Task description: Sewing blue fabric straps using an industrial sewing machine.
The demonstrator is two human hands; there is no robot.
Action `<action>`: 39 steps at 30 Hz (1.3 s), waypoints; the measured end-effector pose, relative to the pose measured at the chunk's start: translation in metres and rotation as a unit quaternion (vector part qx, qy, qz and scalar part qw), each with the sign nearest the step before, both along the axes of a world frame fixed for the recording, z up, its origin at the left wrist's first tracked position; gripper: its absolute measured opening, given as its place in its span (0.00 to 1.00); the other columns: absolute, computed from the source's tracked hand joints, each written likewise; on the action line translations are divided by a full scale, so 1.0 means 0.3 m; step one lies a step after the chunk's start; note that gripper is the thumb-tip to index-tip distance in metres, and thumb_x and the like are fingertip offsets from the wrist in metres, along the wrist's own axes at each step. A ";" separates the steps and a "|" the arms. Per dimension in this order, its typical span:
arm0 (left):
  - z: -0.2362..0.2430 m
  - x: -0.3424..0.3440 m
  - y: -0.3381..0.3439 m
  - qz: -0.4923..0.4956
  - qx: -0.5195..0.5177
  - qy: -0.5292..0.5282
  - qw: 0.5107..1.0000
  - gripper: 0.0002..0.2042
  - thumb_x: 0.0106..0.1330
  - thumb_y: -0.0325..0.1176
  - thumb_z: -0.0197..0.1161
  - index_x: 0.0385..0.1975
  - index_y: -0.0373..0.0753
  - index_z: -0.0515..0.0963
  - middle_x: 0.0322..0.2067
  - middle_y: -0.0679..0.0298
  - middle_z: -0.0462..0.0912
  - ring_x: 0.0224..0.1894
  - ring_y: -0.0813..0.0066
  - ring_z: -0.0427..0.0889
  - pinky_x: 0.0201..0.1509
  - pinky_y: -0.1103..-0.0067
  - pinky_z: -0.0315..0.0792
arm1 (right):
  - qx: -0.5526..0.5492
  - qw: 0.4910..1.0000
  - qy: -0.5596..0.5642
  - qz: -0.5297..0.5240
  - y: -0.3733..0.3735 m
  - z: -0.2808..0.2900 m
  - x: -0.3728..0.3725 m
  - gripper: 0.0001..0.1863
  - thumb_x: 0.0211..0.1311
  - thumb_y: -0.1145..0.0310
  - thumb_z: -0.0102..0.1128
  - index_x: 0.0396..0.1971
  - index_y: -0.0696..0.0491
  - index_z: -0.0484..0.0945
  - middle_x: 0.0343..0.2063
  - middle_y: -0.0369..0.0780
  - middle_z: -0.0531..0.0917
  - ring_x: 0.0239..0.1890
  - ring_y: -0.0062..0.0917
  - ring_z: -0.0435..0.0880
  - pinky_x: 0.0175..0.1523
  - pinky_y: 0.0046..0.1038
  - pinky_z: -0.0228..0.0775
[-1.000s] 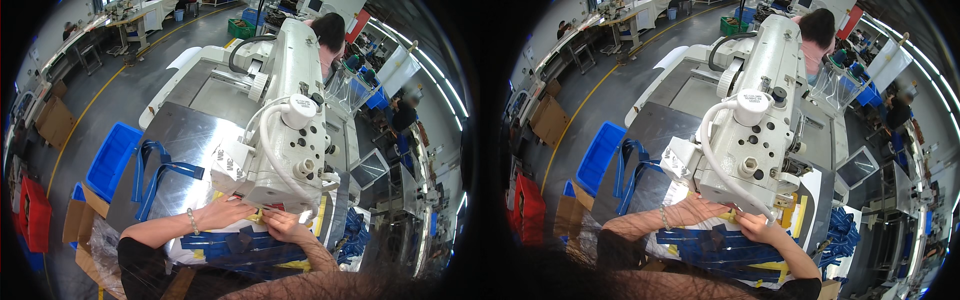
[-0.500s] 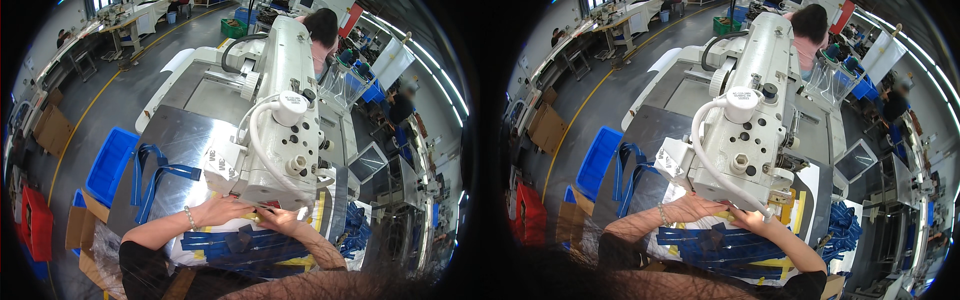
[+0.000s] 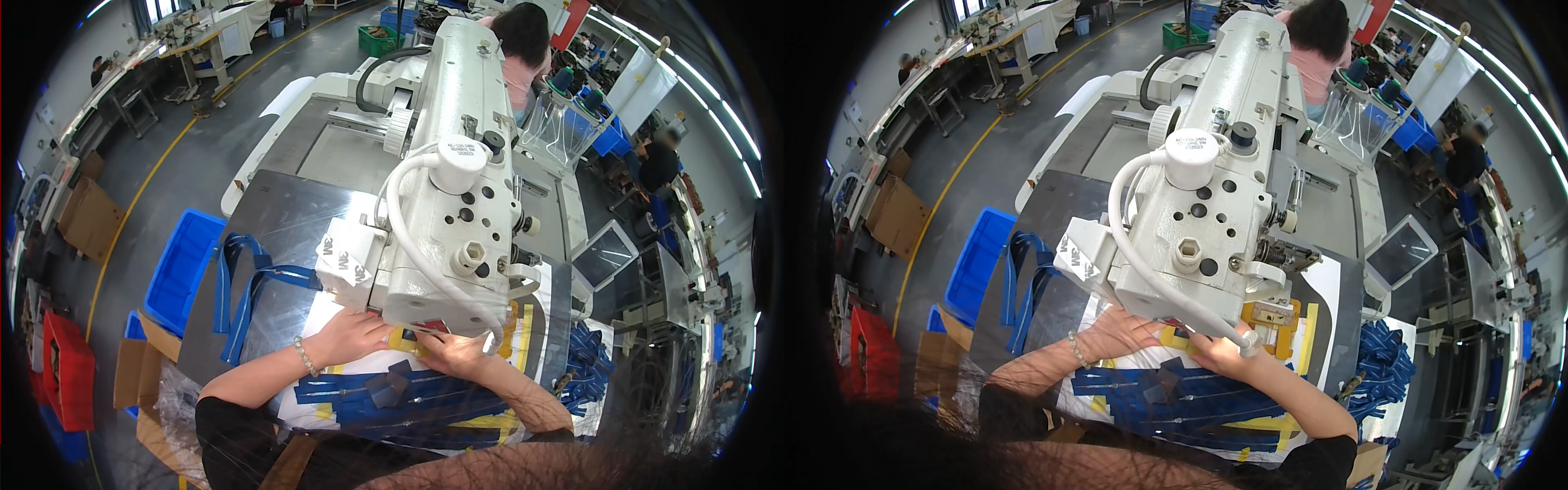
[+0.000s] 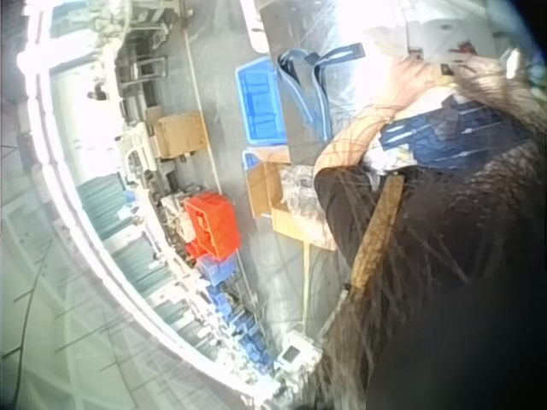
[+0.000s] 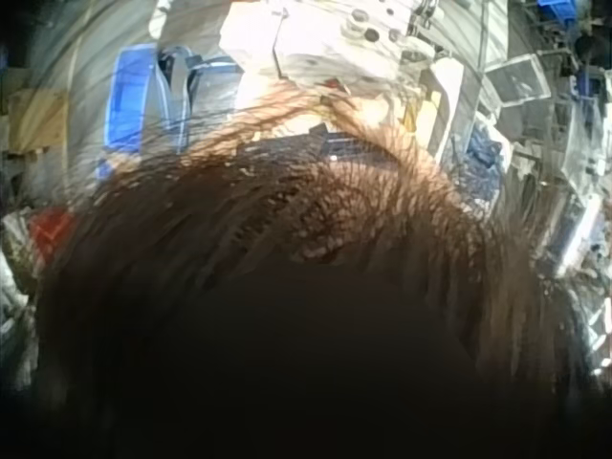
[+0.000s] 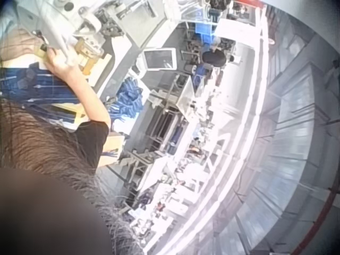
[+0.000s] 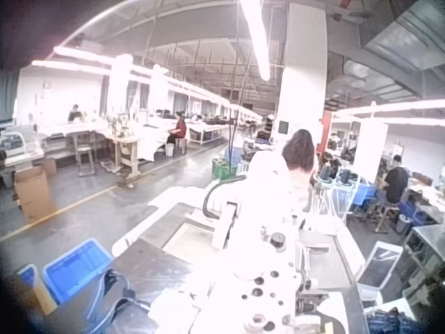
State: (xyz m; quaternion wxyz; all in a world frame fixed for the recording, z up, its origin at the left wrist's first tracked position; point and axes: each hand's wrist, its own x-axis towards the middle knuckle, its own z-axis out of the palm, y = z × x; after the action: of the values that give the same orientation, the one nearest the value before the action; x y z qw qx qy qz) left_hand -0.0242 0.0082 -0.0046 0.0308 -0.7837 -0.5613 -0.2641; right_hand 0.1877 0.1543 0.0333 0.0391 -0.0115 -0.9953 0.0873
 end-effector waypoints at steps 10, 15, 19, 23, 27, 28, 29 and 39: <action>0.016 0.081 -0.028 0.086 -0.040 0.063 0.994 0.19 0.58 0.39 0.58 0.50 0.44 0.72 0.40 0.67 0.74 0.45 0.73 0.74 0.52 0.70 0.59 | 0.009 1.000 0.004 0.000 -0.004 -0.002 -0.002 0.26 0.45 0.59 0.66 0.45 0.54 0.73 0.36 0.42 0.79 0.42 0.36 0.79 0.47 0.36 0.71; 0.025 0.092 -0.035 0.087 -0.054 0.077 0.992 0.19 0.59 0.34 0.53 0.53 0.45 0.71 0.44 0.65 0.73 0.47 0.72 0.73 0.54 0.67 0.58 | -0.003 1.000 0.001 0.001 -0.001 -0.002 0.000 0.25 0.45 0.59 0.66 0.44 0.54 0.73 0.36 0.41 0.79 0.43 0.35 0.78 0.46 0.35 0.71; 0.033 0.109 -0.041 0.114 -0.055 0.101 0.987 0.21 0.59 0.31 0.51 0.54 0.46 0.70 0.47 0.64 0.73 0.52 0.71 0.70 0.56 0.65 0.56 | -0.011 1.000 0.008 0.002 -0.004 0.006 -0.005 0.24 0.44 0.59 0.66 0.42 0.54 0.73 0.35 0.40 0.79 0.44 0.36 0.78 0.48 0.36 0.70; 0.050 0.117 -0.045 0.120 -0.074 0.107 0.984 0.21 0.59 0.30 0.51 0.55 0.46 0.70 0.49 0.64 0.72 0.54 0.70 0.68 0.57 0.63 0.56 | -0.008 1.000 0.011 0.003 -0.005 0.015 -0.003 0.24 0.44 0.59 0.66 0.42 0.53 0.73 0.35 0.40 0.79 0.45 0.36 0.77 0.49 0.36 0.69; 0.042 0.118 -0.044 0.119 -0.072 0.113 0.984 0.22 0.59 0.31 0.50 0.56 0.47 0.69 0.49 0.64 0.72 0.54 0.69 0.68 0.58 0.62 0.55 | -0.003 1.000 0.003 -0.004 -0.005 0.011 -0.001 0.24 0.45 0.58 0.66 0.42 0.53 0.73 0.36 0.40 0.79 0.46 0.36 0.77 0.49 0.34 0.68; 0.043 0.121 -0.046 0.117 -0.083 0.097 0.985 0.22 0.60 0.31 0.50 0.57 0.47 0.69 0.49 0.64 0.72 0.54 0.68 0.68 0.59 0.61 0.55 | 0.003 1.000 -0.004 -0.008 -0.005 0.008 0.001 0.24 0.45 0.58 0.66 0.42 0.53 0.73 0.37 0.41 0.79 0.46 0.35 0.77 0.49 0.33 0.68; 0.043 0.122 -0.048 0.116 -0.093 0.081 0.986 0.22 0.60 0.31 0.50 0.57 0.47 0.68 0.48 0.64 0.72 0.53 0.68 0.69 0.59 0.61 0.56 | 0.004 1.000 -0.003 -0.009 -0.005 0.004 0.002 0.24 0.45 0.58 0.66 0.42 0.53 0.73 0.37 0.41 0.79 0.46 0.35 0.77 0.49 0.33 0.68; 0.035 0.133 -0.047 0.141 -0.063 0.135 0.979 0.22 0.60 0.32 0.49 0.57 0.50 0.69 0.45 0.64 0.72 0.52 0.68 0.69 0.58 0.63 0.58 | 0.023 0.997 0.071 -0.006 -0.011 -0.021 0.015 0.23 0.44 0.58 0.67 0.41 0.50 0.75 0.39 0.36 0.78 0.45 0.32 0.77 0.47 0.32 0.68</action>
State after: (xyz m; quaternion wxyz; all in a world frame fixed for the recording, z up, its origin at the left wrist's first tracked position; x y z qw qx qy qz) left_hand 0.0158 -0.0059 0.0059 0.0935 -0.7257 -0.6722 -0.1130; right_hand 0.1923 0.1509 0.0269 0.1106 -0.0101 -0.9917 0.0644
